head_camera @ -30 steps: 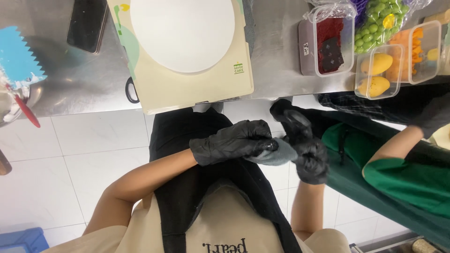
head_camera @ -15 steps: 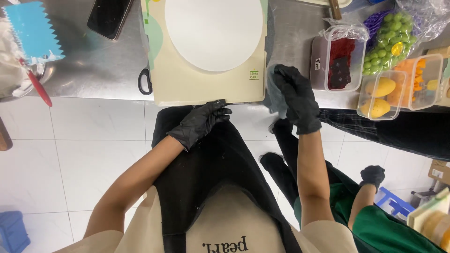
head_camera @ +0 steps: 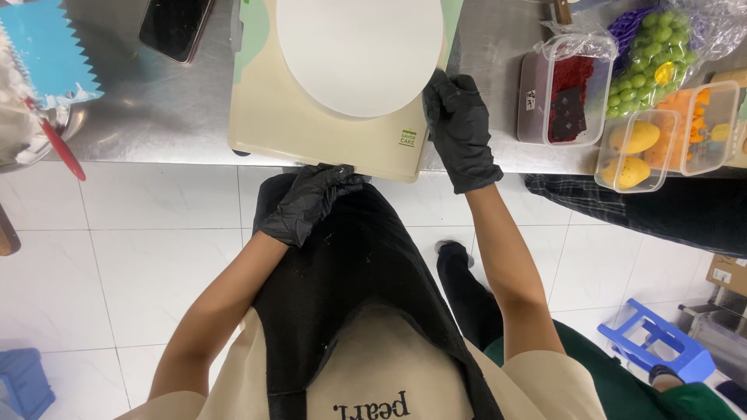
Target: Cleaning a cake scraper and wiping down a cake base to remove frosting residue.
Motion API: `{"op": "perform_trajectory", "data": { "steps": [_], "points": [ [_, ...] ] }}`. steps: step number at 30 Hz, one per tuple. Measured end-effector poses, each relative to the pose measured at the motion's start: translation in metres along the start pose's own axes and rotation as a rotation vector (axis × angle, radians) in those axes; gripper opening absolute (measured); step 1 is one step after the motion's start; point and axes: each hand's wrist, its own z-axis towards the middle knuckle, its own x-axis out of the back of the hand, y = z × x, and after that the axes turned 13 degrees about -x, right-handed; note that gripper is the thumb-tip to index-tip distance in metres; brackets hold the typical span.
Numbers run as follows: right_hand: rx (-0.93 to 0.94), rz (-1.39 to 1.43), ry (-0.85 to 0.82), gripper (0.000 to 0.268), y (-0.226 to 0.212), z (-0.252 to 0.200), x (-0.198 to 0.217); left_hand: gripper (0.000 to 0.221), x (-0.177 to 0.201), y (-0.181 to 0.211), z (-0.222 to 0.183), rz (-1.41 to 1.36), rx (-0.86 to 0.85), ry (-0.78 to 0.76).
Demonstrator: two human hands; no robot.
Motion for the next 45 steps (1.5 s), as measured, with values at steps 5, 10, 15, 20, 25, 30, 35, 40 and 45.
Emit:
{"op": "perform_trajectory", "data": {
  "steps": [5,10,15,20,25,30,35,40,45],
  "points": [
    [0.763,-1.557,0.190,0.027,-0.003,-0.017,-0.019,0.027,-0.010,0.021,-0.010,-0.010,0.052,0.070],
    [0.850,-1.693,0.233,0.029,0.009,-0.019,-0.005,0.028,-0.005,0.023,-0.007,-0.007,0.069,0.075],
    [0.968,-1.838,0.200,0.033,0.007,-0.002,0.012,0.026,-0.006,0.023,-0.006,0.114,0.044,0.020],
    [0.952,-2.029,0.276,0.037,0.022,0.007,0.033,0.020,0.013,0.006,0.001,0.122,0.019,0.001],
    [0.882,-2.022,0.245,0.035,0.031,-0.018,0.021,0.017,0.004,0.002,0.001,0.068,-0.012,-0.023],
    [0.959,-2.108,0.242,0.049,0.039,-0.037,0.007,0.017,0.005,0.000,-0.001,0.250,-0.117,-0.185],
    [0.889,-2.078,0.198,0.050,0.051,-0.082,-0.028,0.018,0.010,-0.009,0.004,0.108,-0.030,-0.107],
    [0.639,-1.901,-0.087,0.036,0.038,-0.104,-0.030,0.020,0.003,-0.010,0.009,0.101,0.067,-0.048],
    [0.547,-1.423,0.195,0.020,0.014,-0.077,-0.014,0.026,0.023,-0.024,0.010,0.163,0.081,-0.096]
  ]
}}
